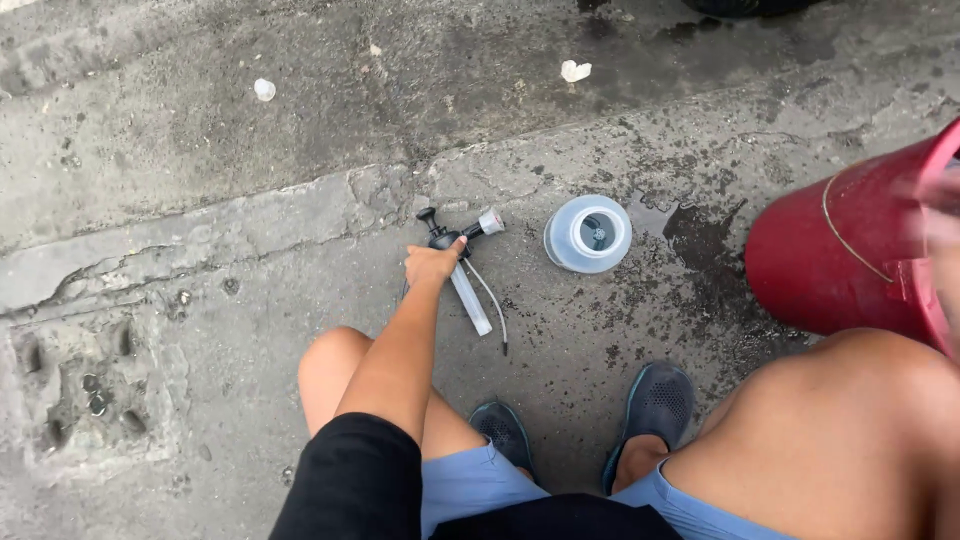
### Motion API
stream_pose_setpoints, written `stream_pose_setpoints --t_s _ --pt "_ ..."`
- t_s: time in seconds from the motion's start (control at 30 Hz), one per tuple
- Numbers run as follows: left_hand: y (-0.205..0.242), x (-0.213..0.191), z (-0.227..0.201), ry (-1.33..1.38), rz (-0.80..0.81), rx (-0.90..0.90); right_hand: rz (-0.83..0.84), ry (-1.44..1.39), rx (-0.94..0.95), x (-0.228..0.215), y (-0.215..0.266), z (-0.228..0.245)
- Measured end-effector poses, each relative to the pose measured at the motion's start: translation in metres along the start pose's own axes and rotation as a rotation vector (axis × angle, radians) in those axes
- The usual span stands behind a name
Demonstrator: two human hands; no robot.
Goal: Preparing a manual foam sprayer by adding soap and pumping, then applying foam to the exterior of a car.
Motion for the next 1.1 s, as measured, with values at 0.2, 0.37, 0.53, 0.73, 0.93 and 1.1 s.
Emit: stream_pose_setpoints --t_s 0.2,0.37,0.53,0.73,0.93,1.1 --pt "-0.009 0.016 -0.004 -0.021 -0.012 -0.138 0.325 -0.131 -0.350 0.114 -0.034 0.098" --pt "-0.044 0.025 0.009 0.150 -0.019 -0.118 0.518 -0.105 -0.145 0.147 -0.017 0.058" --pt "0.055 -0.056 -0.060 0.373 0.126 0.134 0.377 -0.139 -0.019 0.119 -0.026 0.018" --pt "0.247 -0.183 -0.172 0.762 0.138 0.988 0.028 -0.284 -0.046 0.068 -0.024 0.006" --pt "0.336 -0.183 -0.213 0.717 0.041 1.304 -0.107 -0.443 -0.003 0.052 -0.017 -0.019" --pt "0.343 -0.150 -0.223 0.662 0.022 1.234 -0.144 -0.376 0.054 0.041 -0.009 -0.034"
Point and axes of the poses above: each hand's wrist, its own y-axis away from the middle knuckle, its own x-axis out of the palm, z = x × y, the point moved 9 cm from there along -y, towards the middle knuckle, and after that the axes turned 4 degrees about -y, right-handed, at the moved point
